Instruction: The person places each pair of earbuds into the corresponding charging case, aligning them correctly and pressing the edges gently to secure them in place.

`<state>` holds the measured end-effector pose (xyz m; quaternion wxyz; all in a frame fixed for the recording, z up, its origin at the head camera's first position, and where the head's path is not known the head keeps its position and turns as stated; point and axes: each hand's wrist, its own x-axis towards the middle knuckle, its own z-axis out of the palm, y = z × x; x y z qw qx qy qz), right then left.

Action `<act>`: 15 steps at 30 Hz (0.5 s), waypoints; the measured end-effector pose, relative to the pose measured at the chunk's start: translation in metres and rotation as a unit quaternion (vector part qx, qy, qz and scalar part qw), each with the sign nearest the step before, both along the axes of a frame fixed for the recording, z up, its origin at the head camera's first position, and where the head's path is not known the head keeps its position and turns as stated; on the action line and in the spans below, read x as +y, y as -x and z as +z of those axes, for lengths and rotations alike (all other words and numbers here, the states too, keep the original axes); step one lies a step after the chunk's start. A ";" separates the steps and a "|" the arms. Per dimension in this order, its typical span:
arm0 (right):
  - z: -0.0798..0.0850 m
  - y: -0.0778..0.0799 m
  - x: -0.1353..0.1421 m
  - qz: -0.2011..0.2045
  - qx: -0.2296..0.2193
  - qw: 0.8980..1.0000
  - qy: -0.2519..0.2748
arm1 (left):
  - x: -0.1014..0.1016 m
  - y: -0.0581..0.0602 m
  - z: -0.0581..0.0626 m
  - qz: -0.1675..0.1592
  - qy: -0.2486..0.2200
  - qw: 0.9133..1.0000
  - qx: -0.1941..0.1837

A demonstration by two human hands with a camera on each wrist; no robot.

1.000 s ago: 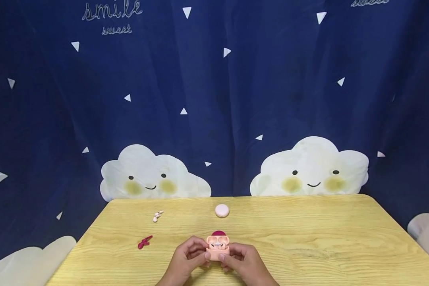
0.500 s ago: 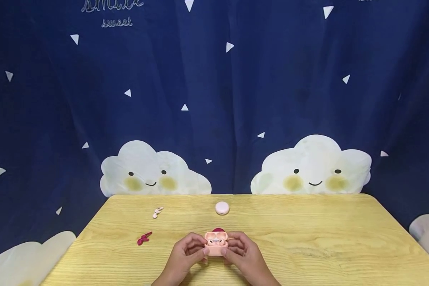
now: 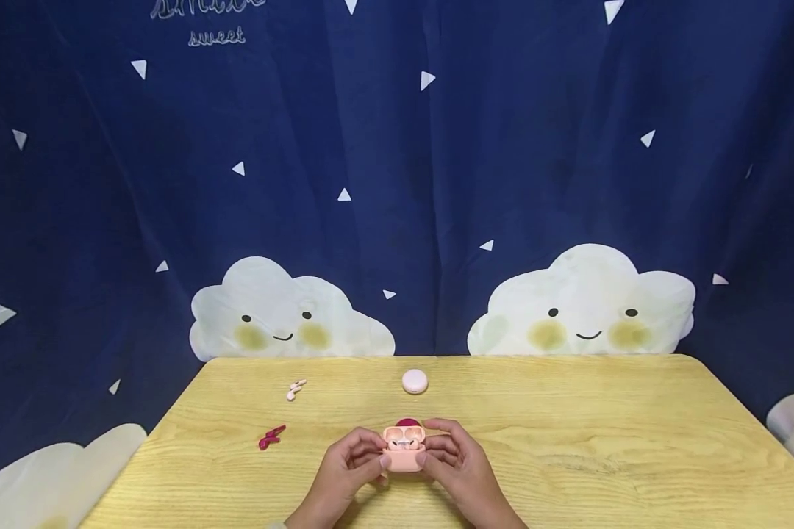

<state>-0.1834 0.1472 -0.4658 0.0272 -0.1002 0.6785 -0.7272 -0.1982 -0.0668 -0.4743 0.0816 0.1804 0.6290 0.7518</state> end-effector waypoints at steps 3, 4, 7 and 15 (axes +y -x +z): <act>0.001 0.001 0.001 -0.001 -0.008 1.000 -0.007 | 0.000 0.002 0.000 0.000 -0.001 1.000 -0.006; 0.001 0.001 0.001 -0.002 -0.010 1.000 -0.009 | 0.000 0.002 0.000 0.000 -0.001 1.000 -0.009; 0.000 0.002 0.001 0.000 -0.010 1.000 -0.010 | 0.000 0.002 0.000 0.002 0.000 1.000 -0.011; -0.001 0.002 0.000 0.011 -0.007 1.000 -0.011 | -0.001 0.001 0.000 0.004 0.006 1.000 -0.007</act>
